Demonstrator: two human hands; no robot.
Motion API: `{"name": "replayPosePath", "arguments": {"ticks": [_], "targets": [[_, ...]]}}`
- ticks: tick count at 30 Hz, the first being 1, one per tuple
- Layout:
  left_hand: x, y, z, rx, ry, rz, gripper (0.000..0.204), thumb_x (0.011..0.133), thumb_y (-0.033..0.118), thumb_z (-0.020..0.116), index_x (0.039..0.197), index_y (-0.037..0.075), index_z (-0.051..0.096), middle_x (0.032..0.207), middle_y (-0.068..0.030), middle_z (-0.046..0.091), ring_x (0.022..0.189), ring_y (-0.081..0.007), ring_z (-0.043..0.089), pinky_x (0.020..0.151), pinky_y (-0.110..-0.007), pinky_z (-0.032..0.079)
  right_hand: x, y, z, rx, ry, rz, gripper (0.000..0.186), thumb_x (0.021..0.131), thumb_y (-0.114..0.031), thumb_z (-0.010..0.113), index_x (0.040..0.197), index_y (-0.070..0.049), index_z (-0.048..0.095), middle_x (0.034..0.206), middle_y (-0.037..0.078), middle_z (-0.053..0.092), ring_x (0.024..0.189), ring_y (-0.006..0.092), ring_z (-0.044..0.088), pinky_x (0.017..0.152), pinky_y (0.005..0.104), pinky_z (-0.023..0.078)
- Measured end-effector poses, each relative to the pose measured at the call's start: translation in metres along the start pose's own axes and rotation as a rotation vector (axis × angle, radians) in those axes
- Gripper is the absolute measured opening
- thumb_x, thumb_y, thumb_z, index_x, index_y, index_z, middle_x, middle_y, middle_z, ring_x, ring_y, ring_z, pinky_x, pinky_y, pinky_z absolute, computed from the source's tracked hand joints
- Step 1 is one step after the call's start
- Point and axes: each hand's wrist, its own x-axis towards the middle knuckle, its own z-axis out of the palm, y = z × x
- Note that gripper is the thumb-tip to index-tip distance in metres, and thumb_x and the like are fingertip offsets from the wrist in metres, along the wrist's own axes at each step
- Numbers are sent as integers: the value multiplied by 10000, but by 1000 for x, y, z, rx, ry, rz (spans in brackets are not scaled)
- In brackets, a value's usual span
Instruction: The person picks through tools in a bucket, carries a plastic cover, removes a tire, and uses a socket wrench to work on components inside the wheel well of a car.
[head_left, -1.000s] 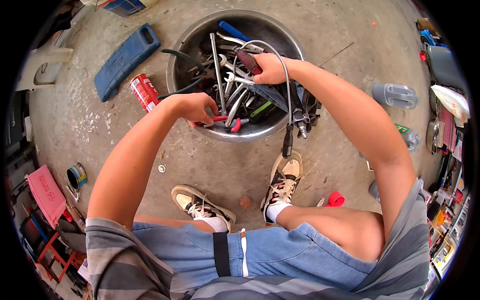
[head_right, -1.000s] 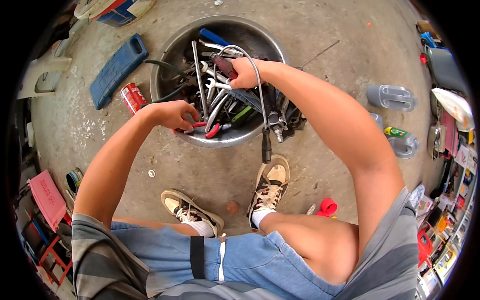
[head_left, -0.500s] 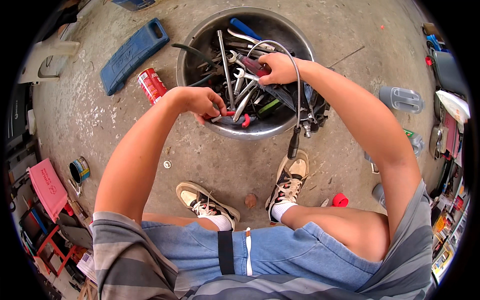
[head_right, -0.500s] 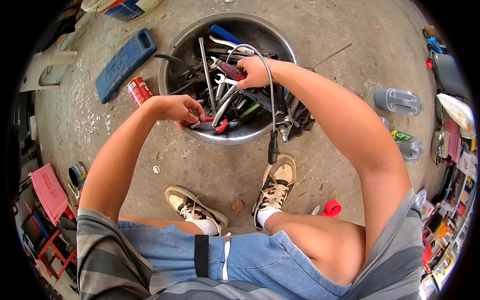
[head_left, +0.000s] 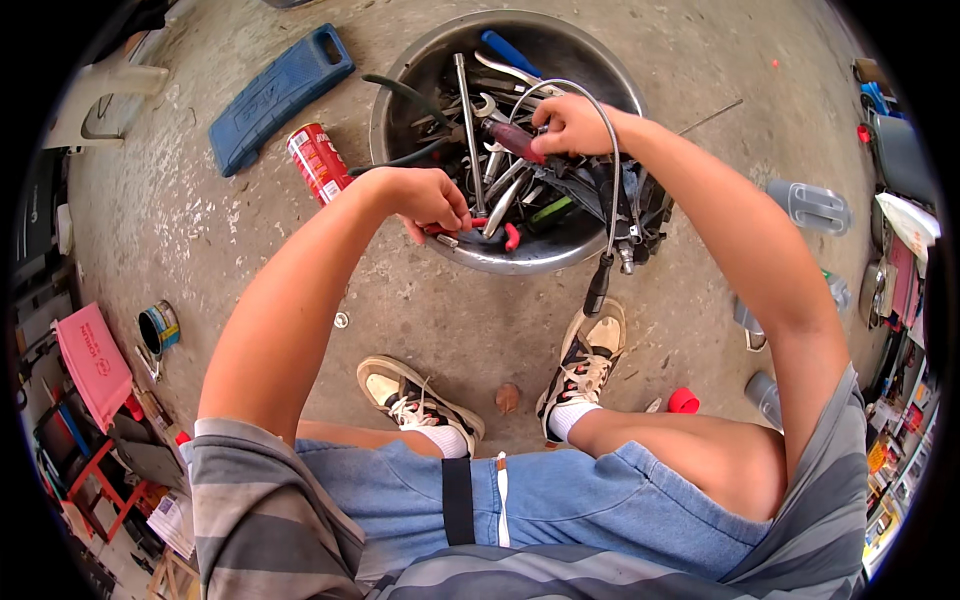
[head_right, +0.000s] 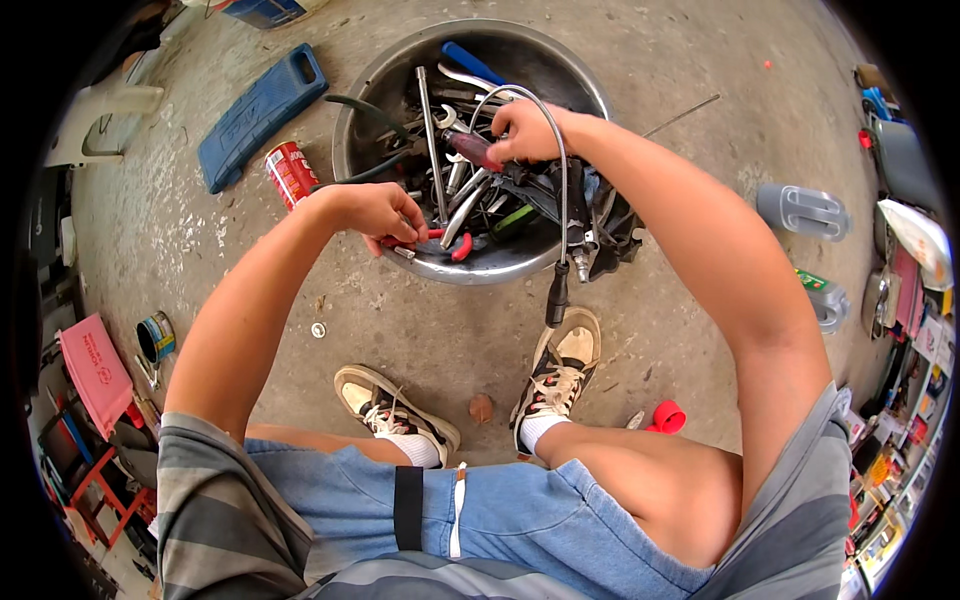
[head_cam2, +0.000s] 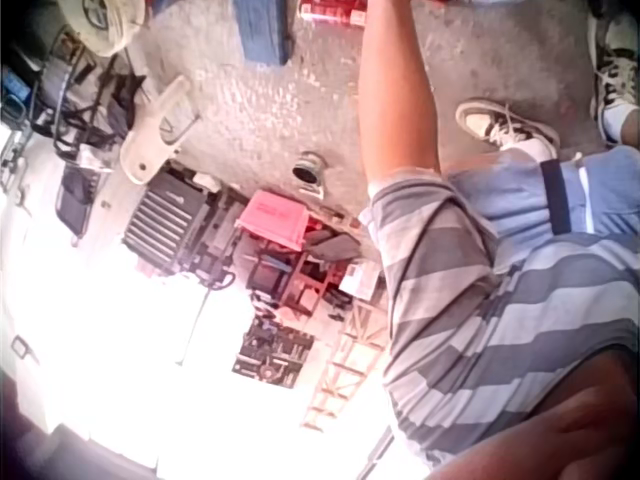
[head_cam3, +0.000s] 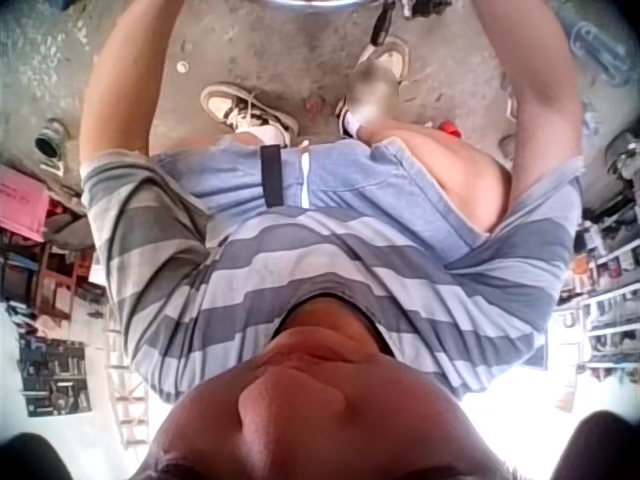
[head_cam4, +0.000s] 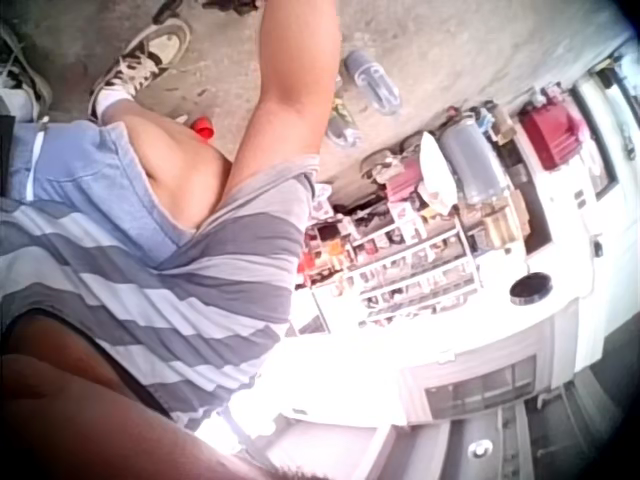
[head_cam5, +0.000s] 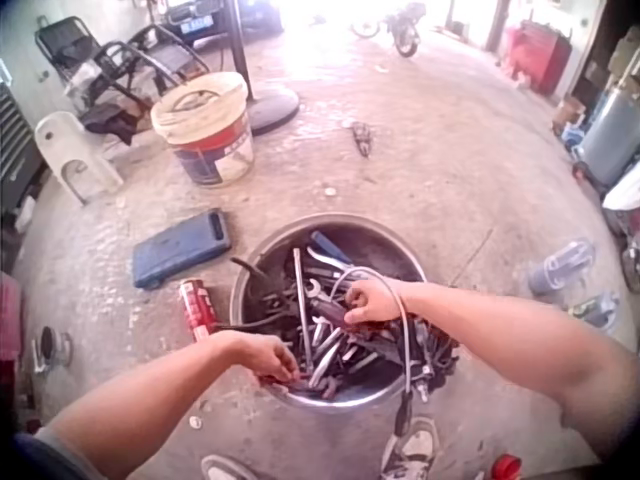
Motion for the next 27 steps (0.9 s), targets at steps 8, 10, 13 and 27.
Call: {"name": "replayPosePath", "arguments": {"ticks": [8, 10, 13, 27], "targets": [[-10, -10, -5, -329, 204, 189, 281, 871, 163, 643, 1139, 81, 629, 963, -1, 659, 795, -81, 597, 677, -265, 559, -15, -47, -29, -188, 794, -333, 275, 873, -197, 562, 1050, 3, 624, 906, 126, 675, 844, 259, 665, 778, 368, 530], [-12, -17, -3, -451, 220, 223, 282, 885, 156, 625, 1155, 73, 618, 975, -2, 665, 815, -75, 597, 706, -268, 557, -23, -86, 0, -408, 697, -536, 265, 861, -178, 550, 1053, -8, 617, 990, 149, 664, 935, 307, 647, 834, 411, 516], [-10, -21, -1, -577, 212, 310, 282, 948, 169, 558, 1201, 46, 589, 1027, -15, 677, 866, -81, 607, 767, -282, 550, -24, -100, 55, -415, 220, -398, 378, 839, -214, 581, 1148, 0, 540, 1031, 196, 641, 993, 352, 620, 848, 436, 504], [-17, 32, 24, -371, 646, 814, 297, 960, 271, 561, 994, 2, 682, 852, -61, 624, 754, -146, 590, 688, -323, 490, -28, -47, 41, -95, -222, -248, 304, 811, -298, 599, 852, -1, 644, 777, 164, 661, 773, 305, 639, 732, 400, 485]]}}
